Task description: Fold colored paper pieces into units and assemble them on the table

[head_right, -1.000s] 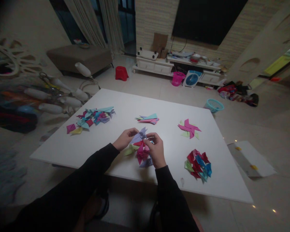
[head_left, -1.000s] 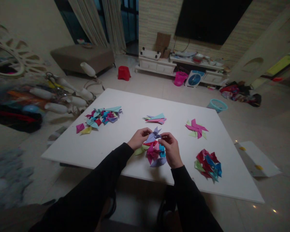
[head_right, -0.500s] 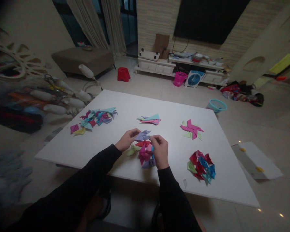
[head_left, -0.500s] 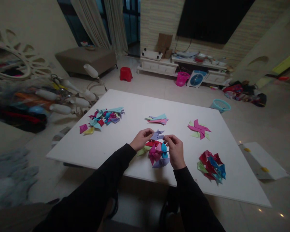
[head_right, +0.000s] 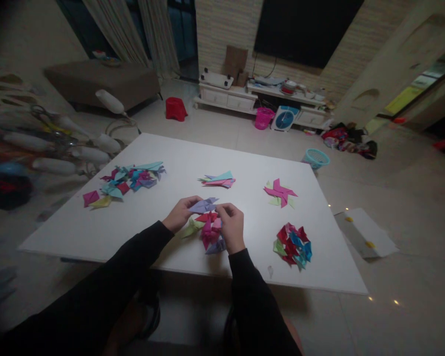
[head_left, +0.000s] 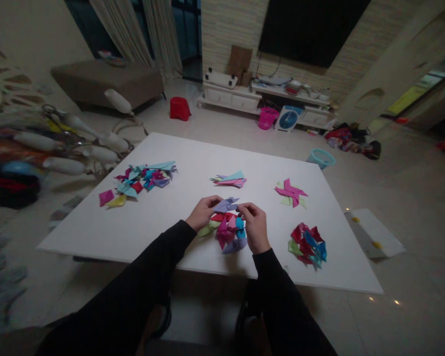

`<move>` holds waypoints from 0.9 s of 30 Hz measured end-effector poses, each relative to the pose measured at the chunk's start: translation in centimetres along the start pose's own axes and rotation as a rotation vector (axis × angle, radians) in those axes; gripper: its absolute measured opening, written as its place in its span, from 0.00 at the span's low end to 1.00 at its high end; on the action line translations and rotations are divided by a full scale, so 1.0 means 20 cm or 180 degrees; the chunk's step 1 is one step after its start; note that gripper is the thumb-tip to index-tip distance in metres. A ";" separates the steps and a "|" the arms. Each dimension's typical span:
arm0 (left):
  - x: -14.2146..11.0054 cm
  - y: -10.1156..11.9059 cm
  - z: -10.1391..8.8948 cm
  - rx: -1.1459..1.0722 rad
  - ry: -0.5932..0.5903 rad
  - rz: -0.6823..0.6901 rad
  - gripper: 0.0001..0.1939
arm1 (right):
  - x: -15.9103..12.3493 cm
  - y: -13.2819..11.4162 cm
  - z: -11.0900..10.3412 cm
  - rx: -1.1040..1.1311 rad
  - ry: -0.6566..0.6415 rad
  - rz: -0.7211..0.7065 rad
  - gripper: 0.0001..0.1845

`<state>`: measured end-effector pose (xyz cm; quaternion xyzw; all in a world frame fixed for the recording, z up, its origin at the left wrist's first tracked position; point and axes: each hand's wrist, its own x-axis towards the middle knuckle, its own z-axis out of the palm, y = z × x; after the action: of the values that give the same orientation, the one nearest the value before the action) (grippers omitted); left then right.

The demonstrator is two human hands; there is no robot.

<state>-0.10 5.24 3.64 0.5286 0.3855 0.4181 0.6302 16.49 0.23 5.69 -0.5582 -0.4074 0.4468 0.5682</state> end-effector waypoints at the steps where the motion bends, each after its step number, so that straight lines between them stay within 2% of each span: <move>1: 0.00 0.01 0.00 0.0045 0.0028 0.0024 0.11 | 0.00 0.00 0.00 0.0008 -0.0025 0.0018 0.09; 4: 0.00 0.02 0.00 0.0125 0.0113 0.0048 0.08 | 0.00 0.00 0.00 0.0012 -0.0051 0.0015 0.09; 11: 0.00 -0.02 0.00 -0.0060 0.0243 -0.0098 0.09 | 0.00 0.01 0.01 -0.0076 -0.0102 -0.0002 0.08; 16: 0.01 -0.03 0.01 -0.0343 0.0478 -0.0308 0.12 | 0.04 0.00 -0.03 -0.0233 0.0229 -0.0254 0.08; 22: 0.01 -0.05 0.01 -0.0057 0.0815 -0.0517 0.16 | 0.06 -0.02 -0.10 -0.0757 0.0316 -0.0412 0.09; 25: 0.03 -0.05 -0.03 -0.0064 0.1072 -0.0548 0.18 | 0.04 -0.03 -0.10 -0.1071 0.0093 -0.0556 0.08; 27: 0.04 -0.04 -0.07 -0.0103 0.1337 -0.0521 0.18 | 0.02 -0.03 -0.09 -0.1329 -0.0355 -0.0758 0.07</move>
<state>-1.06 6.48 2.54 0.3866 0.5432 0.4727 0.5763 18.29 0.18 6.18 -0.5860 -0.5846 0.3129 0.4658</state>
